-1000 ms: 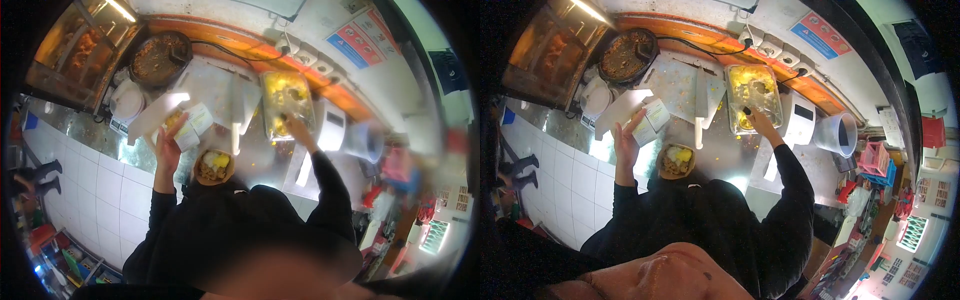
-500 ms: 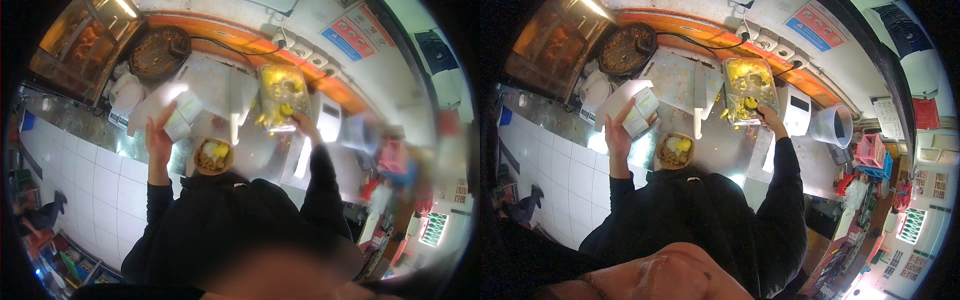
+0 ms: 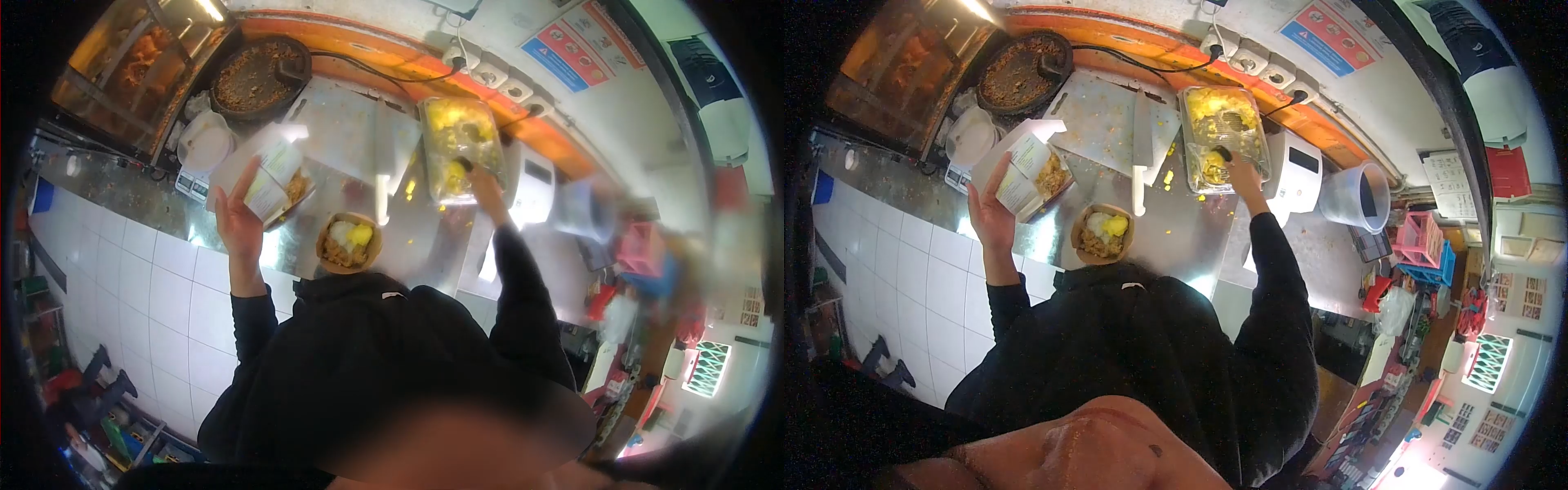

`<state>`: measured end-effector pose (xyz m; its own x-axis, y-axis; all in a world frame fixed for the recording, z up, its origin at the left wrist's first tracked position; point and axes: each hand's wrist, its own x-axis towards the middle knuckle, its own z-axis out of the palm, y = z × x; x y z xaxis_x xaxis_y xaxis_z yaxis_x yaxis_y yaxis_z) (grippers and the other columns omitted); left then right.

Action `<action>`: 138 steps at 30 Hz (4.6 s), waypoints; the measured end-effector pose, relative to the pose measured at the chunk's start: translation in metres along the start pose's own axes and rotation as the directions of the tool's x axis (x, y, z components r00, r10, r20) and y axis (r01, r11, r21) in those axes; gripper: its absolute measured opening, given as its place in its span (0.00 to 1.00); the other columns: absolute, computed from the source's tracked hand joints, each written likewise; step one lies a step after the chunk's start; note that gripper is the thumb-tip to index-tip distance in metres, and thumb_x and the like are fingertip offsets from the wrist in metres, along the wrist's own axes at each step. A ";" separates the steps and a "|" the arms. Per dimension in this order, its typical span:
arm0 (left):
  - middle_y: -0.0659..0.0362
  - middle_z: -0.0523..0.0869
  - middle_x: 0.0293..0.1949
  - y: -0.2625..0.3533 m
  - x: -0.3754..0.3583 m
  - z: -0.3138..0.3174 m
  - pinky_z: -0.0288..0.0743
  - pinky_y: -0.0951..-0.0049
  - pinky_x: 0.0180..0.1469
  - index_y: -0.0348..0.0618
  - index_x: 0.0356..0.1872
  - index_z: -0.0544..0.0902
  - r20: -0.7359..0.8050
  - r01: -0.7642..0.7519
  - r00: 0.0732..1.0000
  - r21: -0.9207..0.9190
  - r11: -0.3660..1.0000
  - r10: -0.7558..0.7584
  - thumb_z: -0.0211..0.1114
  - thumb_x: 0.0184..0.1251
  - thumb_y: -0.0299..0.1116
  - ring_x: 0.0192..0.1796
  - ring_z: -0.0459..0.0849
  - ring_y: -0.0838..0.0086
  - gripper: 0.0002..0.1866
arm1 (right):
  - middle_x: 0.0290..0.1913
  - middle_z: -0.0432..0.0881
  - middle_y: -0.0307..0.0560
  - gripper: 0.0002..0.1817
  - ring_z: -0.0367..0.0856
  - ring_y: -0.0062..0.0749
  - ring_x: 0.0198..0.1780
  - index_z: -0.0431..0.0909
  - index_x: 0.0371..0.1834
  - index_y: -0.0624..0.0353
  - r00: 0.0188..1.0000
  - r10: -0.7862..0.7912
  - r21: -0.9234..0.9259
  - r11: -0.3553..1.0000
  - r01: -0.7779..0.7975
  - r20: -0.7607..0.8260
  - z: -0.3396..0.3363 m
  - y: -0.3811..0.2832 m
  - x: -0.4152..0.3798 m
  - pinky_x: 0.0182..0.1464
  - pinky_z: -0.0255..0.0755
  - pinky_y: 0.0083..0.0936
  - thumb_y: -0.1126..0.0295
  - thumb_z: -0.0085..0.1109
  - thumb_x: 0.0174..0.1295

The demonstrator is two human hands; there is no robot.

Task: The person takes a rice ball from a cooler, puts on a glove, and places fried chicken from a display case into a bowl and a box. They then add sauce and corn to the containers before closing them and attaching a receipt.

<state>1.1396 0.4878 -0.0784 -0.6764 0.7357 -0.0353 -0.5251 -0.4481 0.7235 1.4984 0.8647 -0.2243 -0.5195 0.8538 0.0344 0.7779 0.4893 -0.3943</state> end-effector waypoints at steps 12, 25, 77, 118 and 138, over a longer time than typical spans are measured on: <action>0.51 0.67 0.66 -0.002 -0.008 0.007 0.49 0.65 0.71 0.29 0.63 0.67 -0.064 -0.003 0.998 0.010 1.000 0.004 0.37 0.71 0.59 0.69 0.61 0.63 0.39 | 0.40 0.82 0.57 0.21 0.81 0.50 0.45 0.69 0.58 0.53 0.861 -0.275 -0.159 0.915 0.372 0.429 -0.037 -0.014 -0.012 0.47 0.72 0.44 0.57 0.49 0.64; 0.51 0.67 0.66 0.001 -0.013 -0.009 0.49 0.65 0.71 0.28 0.64 0.66 -0.058 -0.037 0.998 0.049 0.998 0.039 0.36 0.72 0.57 0.70 0.61 0.64 0.37 | 0.44 0.82 0.57 0.40 0.80 0.50 0.48 0.76 0.52 0.56 0.819 -0.198 -0.044 0.964 0.262 0.538 -0.037 -0.053 0.009 0.49 0.71 0.39 0.36 0.63 0.44; 0.50 0.80 0.55 -0.017 -0.012 -0.177 0.68 0.70 0.60 0.45 0.63 0.72 0.070 -0.040 0.982 0.984 0.171 -0.176 0.79 0.34 0.32 0.56 0.78 0.64 0.45 | 0.36 0.81 0.52 0.31 0.81 0.38 0.38 0.73 0.46 0.62 0.605 -0.661 0.779 0.618 0.103 0.444 0.143 -0.376 -0.008 0.37 0.73 0.34 0.46 0.65 0.52; 0.54 0.76 0.60 0.031 -0.071 0.043 0.70 0.76 0.59 0.39 0.63 0.71 0.364 -0.113 0.929 0.461 0.880 -0.071 0.65 0.54 0.18 0.58 0.76 0.76 0.31 | 0.57 0.76 0.50 0.26 0.74 0.40 0.56 0.71 0.60 0.55 0.950 -0.226 0.472 0.876 0.102 0.214 -0.007 -0.160 -0.194 0.53 0.67 0.31 0.67 0.62 0.56; 0.52 0.69 0.65 0.032 -0.083 0.046 0.74 0.64 0.59 0.37 0.62 0.70 0.487 0.151 0.832 0.264 0.953 -0.267 0.25 0.64 0.71 0.64 0.72 0.64 0.48 | 0.42 0.82 0.50 0.28 0.80 0.35 0.41 0.70 0.59 0.55 0.906 0.006 0.491 0.839 -0.235 0.423 -0.004 -0.141 -0.222 0.40 0.74 0.28 0.50 0.58 0.61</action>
<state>1.2027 0.4361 -0.0208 -0.1714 0.9787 0.1131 -0.4665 -0.1817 0.8656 1.5053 0.6068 -0.1722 -0.6155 0.7011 -0.3600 0.6011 0.1221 -0.7898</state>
